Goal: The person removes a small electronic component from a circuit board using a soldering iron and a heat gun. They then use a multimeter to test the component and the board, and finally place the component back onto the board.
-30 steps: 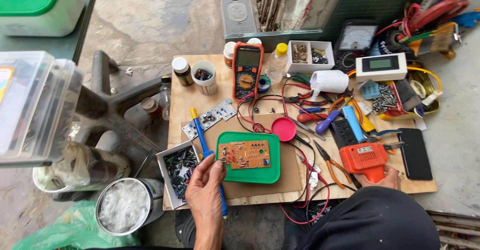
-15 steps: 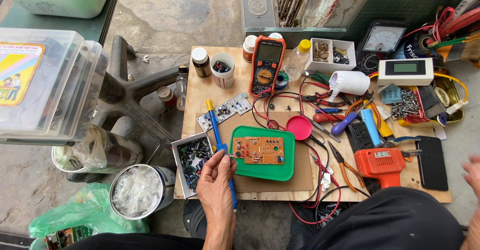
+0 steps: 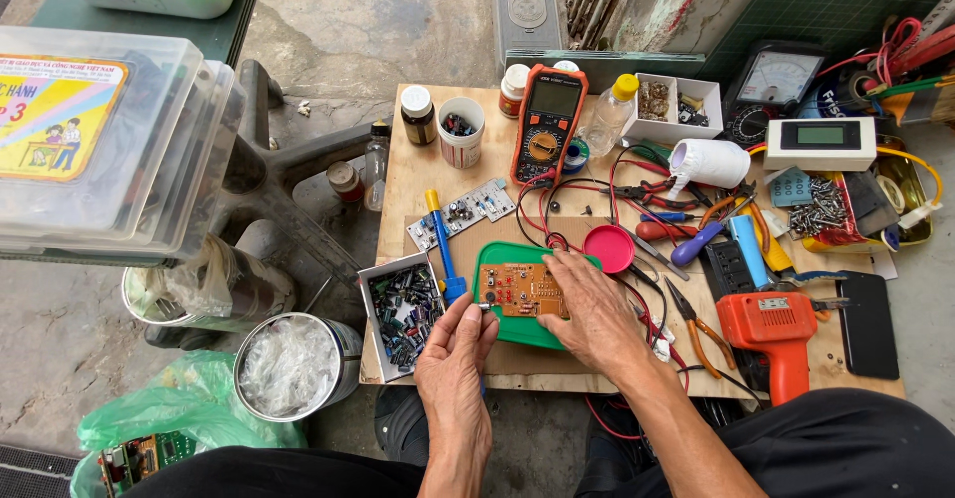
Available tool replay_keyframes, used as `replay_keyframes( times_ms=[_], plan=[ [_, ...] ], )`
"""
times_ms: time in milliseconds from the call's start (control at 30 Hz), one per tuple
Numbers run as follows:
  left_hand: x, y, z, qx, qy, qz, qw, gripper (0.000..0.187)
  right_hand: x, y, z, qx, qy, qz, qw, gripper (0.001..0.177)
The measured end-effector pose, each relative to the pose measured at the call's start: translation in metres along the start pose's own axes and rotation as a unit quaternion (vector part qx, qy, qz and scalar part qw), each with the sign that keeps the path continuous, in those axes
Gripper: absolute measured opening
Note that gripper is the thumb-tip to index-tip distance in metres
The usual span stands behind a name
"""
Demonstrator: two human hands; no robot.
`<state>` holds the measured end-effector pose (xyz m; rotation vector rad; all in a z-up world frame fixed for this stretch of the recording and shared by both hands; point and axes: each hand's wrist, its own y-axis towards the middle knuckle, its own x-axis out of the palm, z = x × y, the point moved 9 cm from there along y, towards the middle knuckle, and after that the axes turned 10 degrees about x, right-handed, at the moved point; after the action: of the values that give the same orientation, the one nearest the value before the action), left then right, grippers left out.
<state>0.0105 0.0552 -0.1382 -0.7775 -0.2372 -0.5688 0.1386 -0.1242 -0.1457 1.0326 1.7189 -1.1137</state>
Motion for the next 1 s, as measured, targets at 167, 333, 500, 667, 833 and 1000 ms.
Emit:
replay_keyframes(
  times_ms=[167, 333, 500, 667, 833, 1000],
  plan=[
    [0.016, -0.010, 0.007, -0.014, -0.002, -0.040, 0.999, 0.044, -0.066, -0.032, -0.035, 0.014, 0.198, 0.044, 0.979, 0.063],
    [0.029, -0.022, 0.008, -0.006, 0.059, -0.089, 0.994, 0.043, -0.088, -0.049, -0.057, 0.022, 0.362, 0.016, 0.932, 0.029],
    [0.034, -0.021, 0.002, 0.037, 0.133, -0.149, 0.979, 0.057, -0.057, -0.046, -0.047, 0.068, 0.416, -0.079, 0.904, 0.033],
    [0.034, -0.015, -0.023, 0.044, 0.106, -0.183, 0.976, 0.070, -0.058, -0.047, -0.039, 0.061, 0.350, -0.042, 0.934, 0.028],
    [0.021, 0.003, 0.014, 0.168, 0.321, -0.122, 0.924, 0.058, -0.052, -0.029, 0.016, 0.197, 0.349, -0.001, 0.916, 0.027],
    [0.008, 0.030, -0.011, 0.276, 0.497, -0.115, 0.815, 0.047, -0.024, -0.018, 0.039, 0.243, 0.331, 0.035, 0.911, 0.029]
  ],
)
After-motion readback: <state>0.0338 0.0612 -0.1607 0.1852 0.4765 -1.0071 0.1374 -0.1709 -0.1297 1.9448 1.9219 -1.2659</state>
